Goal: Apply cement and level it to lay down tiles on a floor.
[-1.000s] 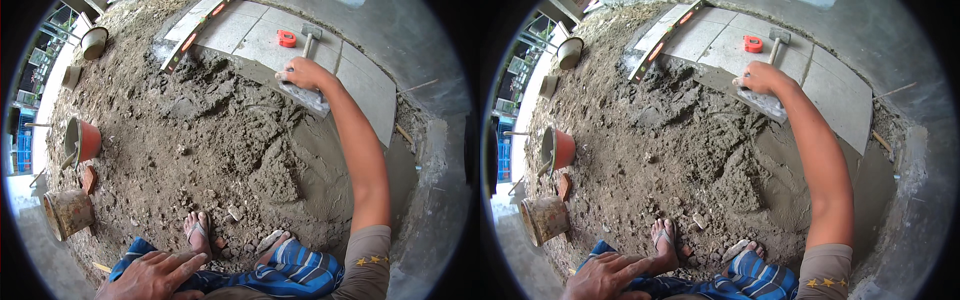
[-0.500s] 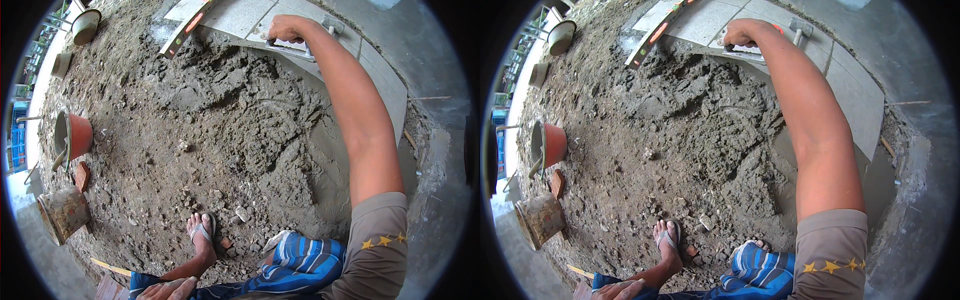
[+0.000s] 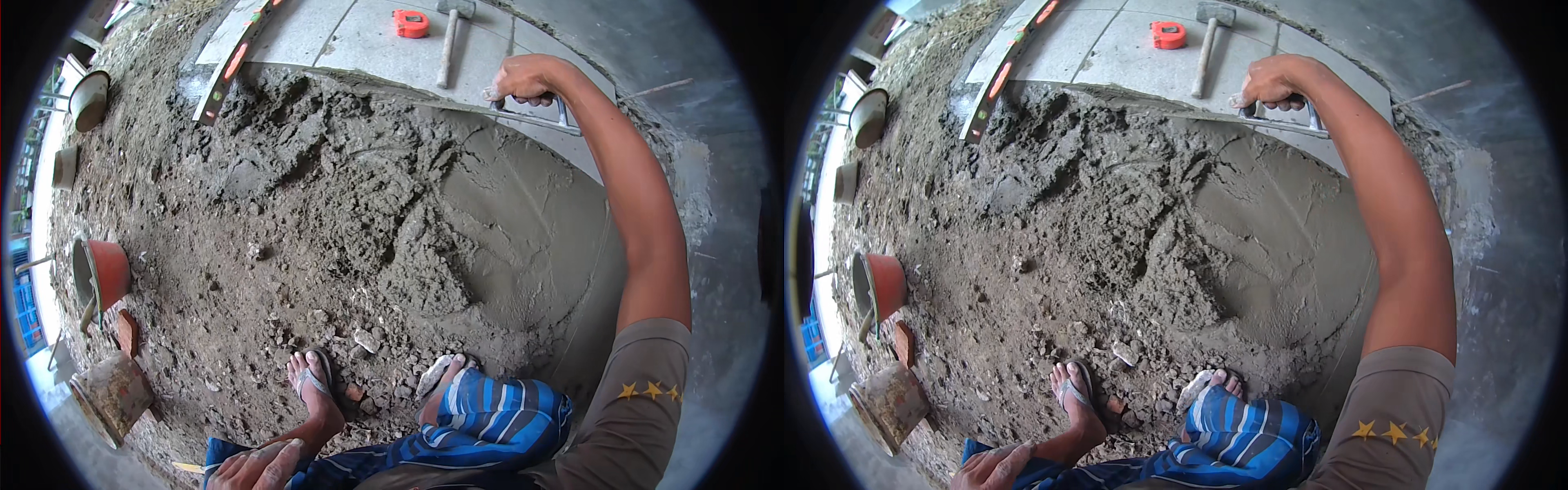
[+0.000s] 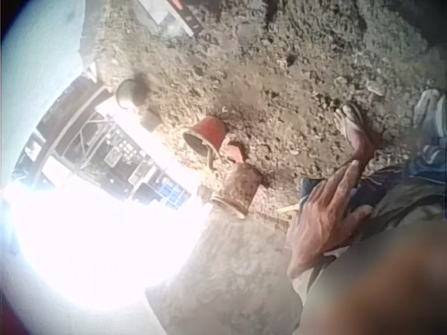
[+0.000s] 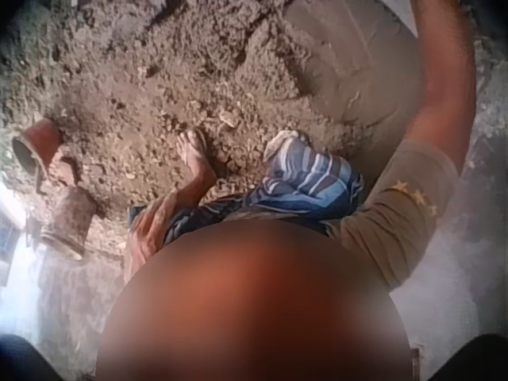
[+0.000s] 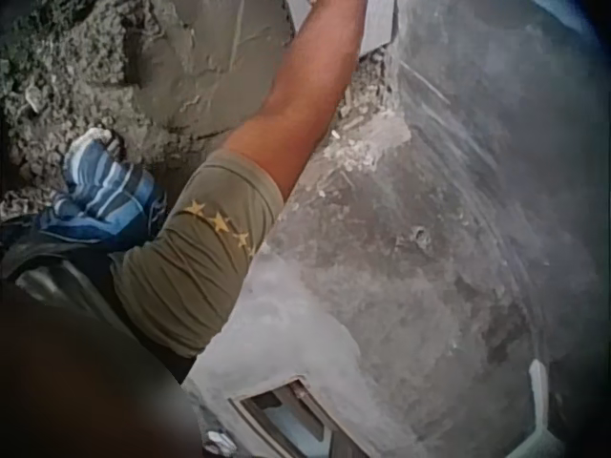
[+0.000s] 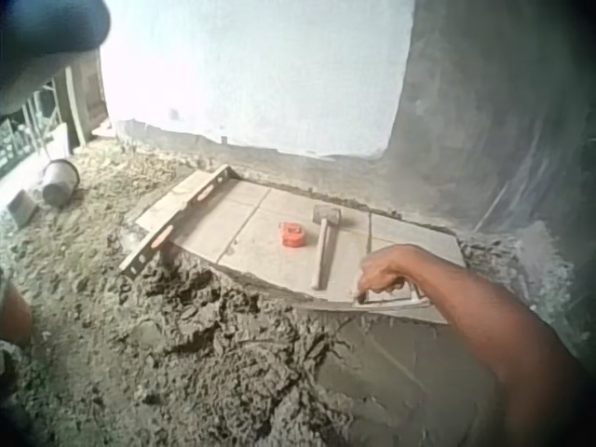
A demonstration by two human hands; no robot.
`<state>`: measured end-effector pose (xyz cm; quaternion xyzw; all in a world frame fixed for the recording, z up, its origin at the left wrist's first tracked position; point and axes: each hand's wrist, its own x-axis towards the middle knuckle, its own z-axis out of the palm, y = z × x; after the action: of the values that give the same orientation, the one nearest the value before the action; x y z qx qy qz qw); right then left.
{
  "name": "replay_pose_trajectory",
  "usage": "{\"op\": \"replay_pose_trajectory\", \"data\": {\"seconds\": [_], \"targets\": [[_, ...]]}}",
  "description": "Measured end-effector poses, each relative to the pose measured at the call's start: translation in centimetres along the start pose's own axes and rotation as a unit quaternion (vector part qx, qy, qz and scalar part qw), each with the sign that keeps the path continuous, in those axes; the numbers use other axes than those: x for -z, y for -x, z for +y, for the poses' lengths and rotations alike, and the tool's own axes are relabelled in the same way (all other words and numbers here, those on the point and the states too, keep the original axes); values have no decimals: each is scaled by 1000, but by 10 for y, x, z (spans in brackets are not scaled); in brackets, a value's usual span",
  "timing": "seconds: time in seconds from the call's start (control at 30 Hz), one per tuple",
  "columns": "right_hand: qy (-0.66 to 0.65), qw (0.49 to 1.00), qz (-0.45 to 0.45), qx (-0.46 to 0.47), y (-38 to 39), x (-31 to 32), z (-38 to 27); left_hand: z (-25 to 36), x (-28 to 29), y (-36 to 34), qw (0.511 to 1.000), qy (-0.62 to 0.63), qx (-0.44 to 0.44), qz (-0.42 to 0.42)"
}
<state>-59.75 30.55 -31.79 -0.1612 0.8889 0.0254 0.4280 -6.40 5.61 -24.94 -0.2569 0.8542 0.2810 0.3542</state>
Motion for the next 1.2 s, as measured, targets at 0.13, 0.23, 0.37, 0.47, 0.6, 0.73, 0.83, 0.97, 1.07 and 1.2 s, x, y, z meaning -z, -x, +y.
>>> {"op": "replay_pose_trajectory", "data": {"seconds": [0.13, 0.23, 0.37, 0.47, 0.6, 0.73, 0.83, 0.97, 1.07, 1.2], "targets": [[-3, 1000, 6, -23, 31, -12, 36, 67, 99, 101, 989, -37, -111, -92], [-18, 999, 4, -49, 54, -26, 79, 69, 91, 107, 987, -38, -134, -85], [60, 995, 65, 39, 75, -70, 163, 60, 81, 107, 988, -46, -129, -68], [-51, 986, 118, 103, 99, -107, 151, 59, 76, 108, 995, -54, -52, -59], [-116, 950, 223, 183, 77, -130, 122, 53, 75, 106, 996, -89, -30, -9], [-171, 941, 224, 189, 24, -129, 91, 66, 78, 104, 996, -73, -41, -26], [-169, 935, 215, 225, -15, -120, 66, 66, 76, 102, 998, -52, -26, -37], [-143, 941, 213, 221, -54, -109, 42, 67, 81, 94, 996, -46, 32, -65], [-130, 950, 174, 224, -62, -96, 13, 52, 75, 104, 998, -43, 20, -45], [-127, 946, 187, 231, -75, -115, 0, 41, 75, 101, 997, -72, -2, -18]]}}
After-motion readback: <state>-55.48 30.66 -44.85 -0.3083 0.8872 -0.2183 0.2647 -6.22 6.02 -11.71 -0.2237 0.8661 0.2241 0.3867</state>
